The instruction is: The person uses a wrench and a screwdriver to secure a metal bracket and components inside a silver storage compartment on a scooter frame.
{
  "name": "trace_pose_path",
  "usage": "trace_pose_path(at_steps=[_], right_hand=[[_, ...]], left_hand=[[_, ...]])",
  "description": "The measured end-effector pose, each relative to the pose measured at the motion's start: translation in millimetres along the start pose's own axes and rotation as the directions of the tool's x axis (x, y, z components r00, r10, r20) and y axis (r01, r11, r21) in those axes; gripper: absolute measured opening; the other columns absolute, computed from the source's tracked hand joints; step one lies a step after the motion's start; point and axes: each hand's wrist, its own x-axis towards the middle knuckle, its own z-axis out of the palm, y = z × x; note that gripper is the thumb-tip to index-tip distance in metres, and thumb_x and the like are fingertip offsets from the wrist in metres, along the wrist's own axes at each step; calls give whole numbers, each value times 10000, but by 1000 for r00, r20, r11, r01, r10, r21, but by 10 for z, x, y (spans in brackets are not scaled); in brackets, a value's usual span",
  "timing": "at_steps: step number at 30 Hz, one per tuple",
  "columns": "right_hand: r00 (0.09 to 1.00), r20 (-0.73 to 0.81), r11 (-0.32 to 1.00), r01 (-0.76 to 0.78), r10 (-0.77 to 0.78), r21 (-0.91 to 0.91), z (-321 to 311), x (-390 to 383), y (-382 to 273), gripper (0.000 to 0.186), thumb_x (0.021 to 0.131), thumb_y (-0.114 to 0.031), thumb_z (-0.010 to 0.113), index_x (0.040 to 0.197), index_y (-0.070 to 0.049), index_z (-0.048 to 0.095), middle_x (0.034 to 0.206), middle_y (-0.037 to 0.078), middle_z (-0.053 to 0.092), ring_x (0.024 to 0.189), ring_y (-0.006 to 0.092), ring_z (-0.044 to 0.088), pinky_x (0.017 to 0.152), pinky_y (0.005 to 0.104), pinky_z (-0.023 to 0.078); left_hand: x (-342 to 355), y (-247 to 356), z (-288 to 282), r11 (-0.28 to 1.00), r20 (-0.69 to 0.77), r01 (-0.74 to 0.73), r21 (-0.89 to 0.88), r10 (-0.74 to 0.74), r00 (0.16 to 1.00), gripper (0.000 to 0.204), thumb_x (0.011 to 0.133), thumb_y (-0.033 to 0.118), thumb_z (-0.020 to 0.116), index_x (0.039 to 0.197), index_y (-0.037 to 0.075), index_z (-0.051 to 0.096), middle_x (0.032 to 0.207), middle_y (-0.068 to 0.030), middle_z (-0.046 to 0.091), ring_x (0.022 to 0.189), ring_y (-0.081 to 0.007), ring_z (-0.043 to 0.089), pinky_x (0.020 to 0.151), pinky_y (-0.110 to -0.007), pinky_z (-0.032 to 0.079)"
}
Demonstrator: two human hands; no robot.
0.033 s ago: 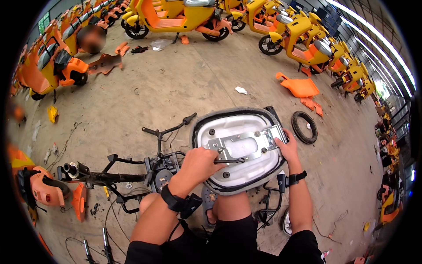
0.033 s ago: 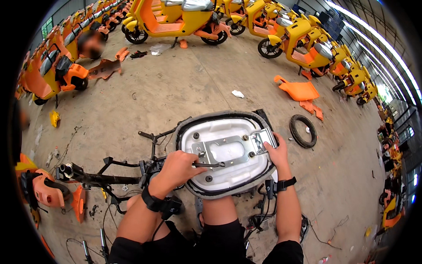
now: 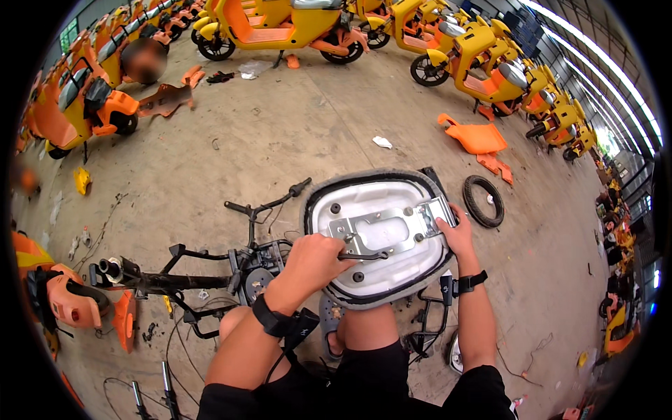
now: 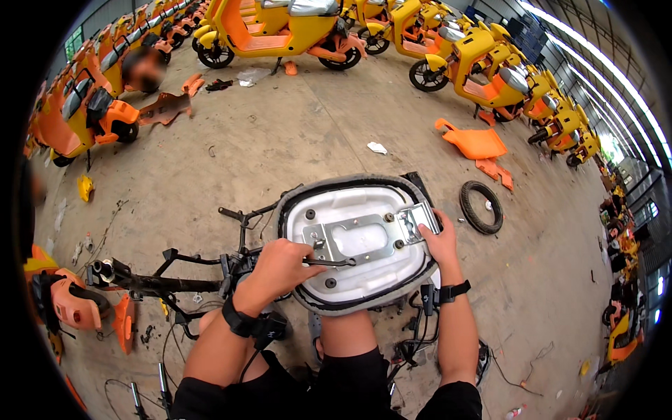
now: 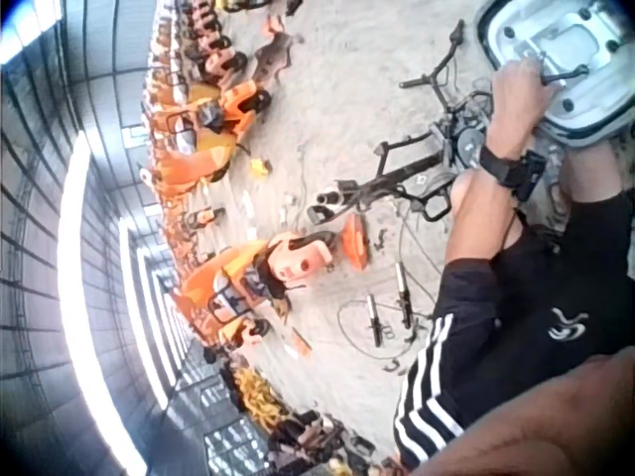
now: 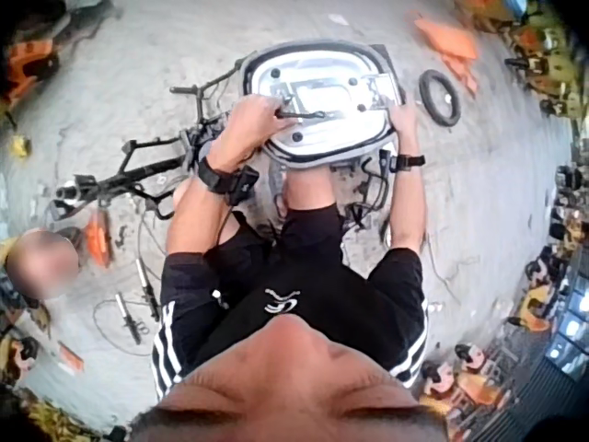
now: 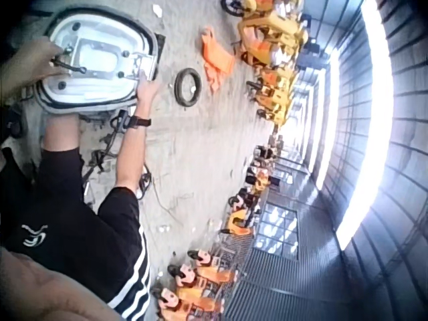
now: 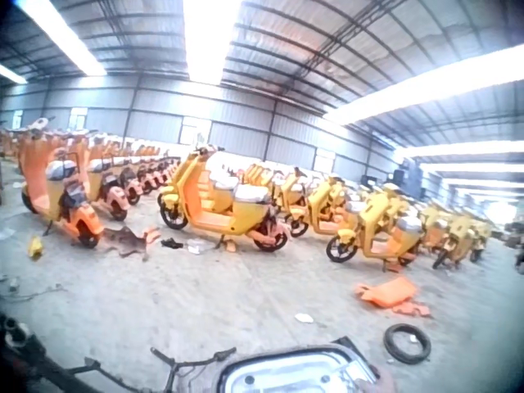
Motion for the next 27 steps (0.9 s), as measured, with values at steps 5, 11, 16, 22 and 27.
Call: trace_pose_path(at_steps=[5,11,16,22,27], right_hand=[[1000,5,1000,8,-8,4,-6,10,73,553,766,-135,776,1261,15,583,1182,176,648,1093,259,615,970,358,464],[999,5,999,-36,36,0,34,10,-16,549,783,-159,772,1267,19,582,1196,171,647,1084,250,616,956,350,472],[998,11,998,-67,67,12,-12,-3,-63,568,777,-165,780,1279,11,581,1208,170,643,1111,259,606,970,356,464],[997,8,996,-82,82,18,-24,9,-38,577,766,-170,791,1278,-1,585,1218,173,639,1136,270,597,982,367,458],[998,3,998,-65,65,0,-9,5,-47,572,755,-171,796,1270,-22,596,1215,174,642,1141,277,597,983,371,456]], left_hand=[[-38,-47,80,997,-110,-29,-65,21,994,285,757,299,781,852,35,734,708,-185,673,724,-377,668,652,-451,533],[-81,-48,13,1000,-79,-23,1,23,997,285,743,311,805,837,51,735,619,-182,619,651,-371,641,616,-436,515],[-57,-46,83,999,-140,-17,-48,10,990,282,739,311,808,849,61,739,638,-169,637,658,-370,649,614,-431,518],[-23,-61,211,997,-114,-30,66,37,993,251,740,256,787,929,94,762,693,-177,667,686,-373,660,627,-438,527],[-16,-11,211,996,-114,13,84,-4,993,229,742,218,776,936,98,764,697,-193,664,690,-380,659,636,-444,531]])
